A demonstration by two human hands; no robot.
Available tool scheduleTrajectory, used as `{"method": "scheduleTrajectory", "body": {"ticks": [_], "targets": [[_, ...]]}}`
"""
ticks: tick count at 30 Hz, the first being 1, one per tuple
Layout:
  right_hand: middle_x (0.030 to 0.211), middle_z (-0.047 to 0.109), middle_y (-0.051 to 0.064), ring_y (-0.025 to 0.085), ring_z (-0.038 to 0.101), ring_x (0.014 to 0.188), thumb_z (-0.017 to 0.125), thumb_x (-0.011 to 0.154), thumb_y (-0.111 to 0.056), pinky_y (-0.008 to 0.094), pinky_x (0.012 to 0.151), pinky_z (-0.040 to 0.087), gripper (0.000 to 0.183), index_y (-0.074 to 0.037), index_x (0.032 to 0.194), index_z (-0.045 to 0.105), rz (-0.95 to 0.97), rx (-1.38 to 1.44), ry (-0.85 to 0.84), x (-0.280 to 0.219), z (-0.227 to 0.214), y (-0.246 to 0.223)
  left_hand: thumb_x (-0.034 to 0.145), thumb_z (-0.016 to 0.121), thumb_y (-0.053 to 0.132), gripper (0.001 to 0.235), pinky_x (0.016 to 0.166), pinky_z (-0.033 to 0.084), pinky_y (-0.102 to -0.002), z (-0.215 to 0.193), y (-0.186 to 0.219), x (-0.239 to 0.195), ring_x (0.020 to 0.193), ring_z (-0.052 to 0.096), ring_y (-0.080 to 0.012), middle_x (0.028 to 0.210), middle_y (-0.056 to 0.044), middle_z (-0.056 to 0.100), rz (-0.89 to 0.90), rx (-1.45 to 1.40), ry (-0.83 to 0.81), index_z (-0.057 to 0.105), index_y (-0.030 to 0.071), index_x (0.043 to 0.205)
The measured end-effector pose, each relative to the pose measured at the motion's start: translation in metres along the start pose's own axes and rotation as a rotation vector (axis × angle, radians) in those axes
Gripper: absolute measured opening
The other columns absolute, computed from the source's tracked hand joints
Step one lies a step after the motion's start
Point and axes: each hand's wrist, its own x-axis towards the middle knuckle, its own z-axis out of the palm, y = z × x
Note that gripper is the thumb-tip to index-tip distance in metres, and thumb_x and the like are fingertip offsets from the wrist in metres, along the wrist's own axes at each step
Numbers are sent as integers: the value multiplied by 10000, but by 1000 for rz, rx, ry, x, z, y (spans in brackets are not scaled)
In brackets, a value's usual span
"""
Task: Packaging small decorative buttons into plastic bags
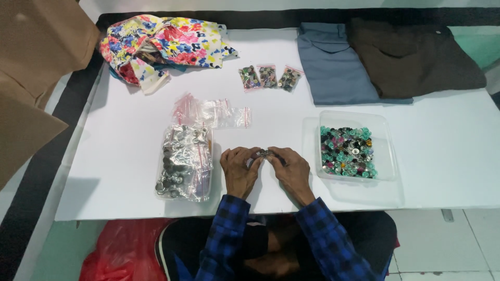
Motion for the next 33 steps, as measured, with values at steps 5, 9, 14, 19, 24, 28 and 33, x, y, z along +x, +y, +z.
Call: {"method": "scheduleTrajectory", "body": {"ticks": [5, 9, 14, 19, 24, 28, 33], "targets": [[919, 773, 45, 243, 718, 846, 755, 914, -271, 379, 722, 568, 268, -175, 1164, 770, -9, 23, 3, -2, -1, -3, 900, 780, 338, 162, 1162, 174, -452, -2, -1, -1, 1084, 617, -163, 901, 48, 760, 23, -33, 6, 775, 221, 1011], [921, 776, 43, 237, 717, 840, 777, 895, -260, 369, 705, 571, 267, -181, 1150, 776, -15, 45, 24, -3, -1, -2, 892, 789, 344, 195, 1168, 178, -452, 1, -4, 0, 1088, 622, -171, 881, 42, 752, 50, -14, 14, 781, 216, 1040], [923, 764, 40, 225, 712, 812, 793, 874, -248, 347, 695, 582, 287, -183, 1153, 771, -43, 42, 32, -2, 4, 7, 874, 803, 329, 253, 1175, 169, -463, 2, -8, -2, 1092, 625, -181, 873, 34, 746, 62, -23, 9, 775, 208, 1095], [915, 762, 60, 207, 704, 786, 801, 866, -204, 327, 688, 575, 310, -139, 1167, 763, -24, 126, 64, -5, 4, 3, 846, 826, 316, 311, 1176, 164, -476, 2, -16, -4, 1100, 621, -199, 872, 21, 736, 102, -38, 17, 766, 184, 1121], [905, 728, 126, 239, 711, 727, 713, 957, -120, 339, 590, 577, 270, -31, 1211, 723, -190, 98, 214, -8, 9, 9, 790, 891, 329, 429, 1178, 215, -448, 3, -16, -9, 1095, 652, -177, 915, 34, 731, 136, -30, 91, 740, 186, 1165], [939, 703, 157, 254, 707, 713, 623, 1028, -90, 330, 562, 591, 243, 26, 1232, 688, -337, 133, 360, -28, -7, -20, 850, 856, 340, 371, 1139, 312, -404, 8, 7, -14, 1089, 674, -164, 995, 49, 731, 164, -21, 161, 720, 207, 1169], [968, 741, 91, 248, 745, 741, 704, 937, 6, 298, 564, 626, 216, -30, 1142, 762, -542, 26, 586, -61, -80, -59, 892, 814, 128, 164, 992, 527, -407, 15, 90, -16, 1036, 710, -267, 967, -30, 757, 427, -137, 252, 762, 100, 1045]]}}
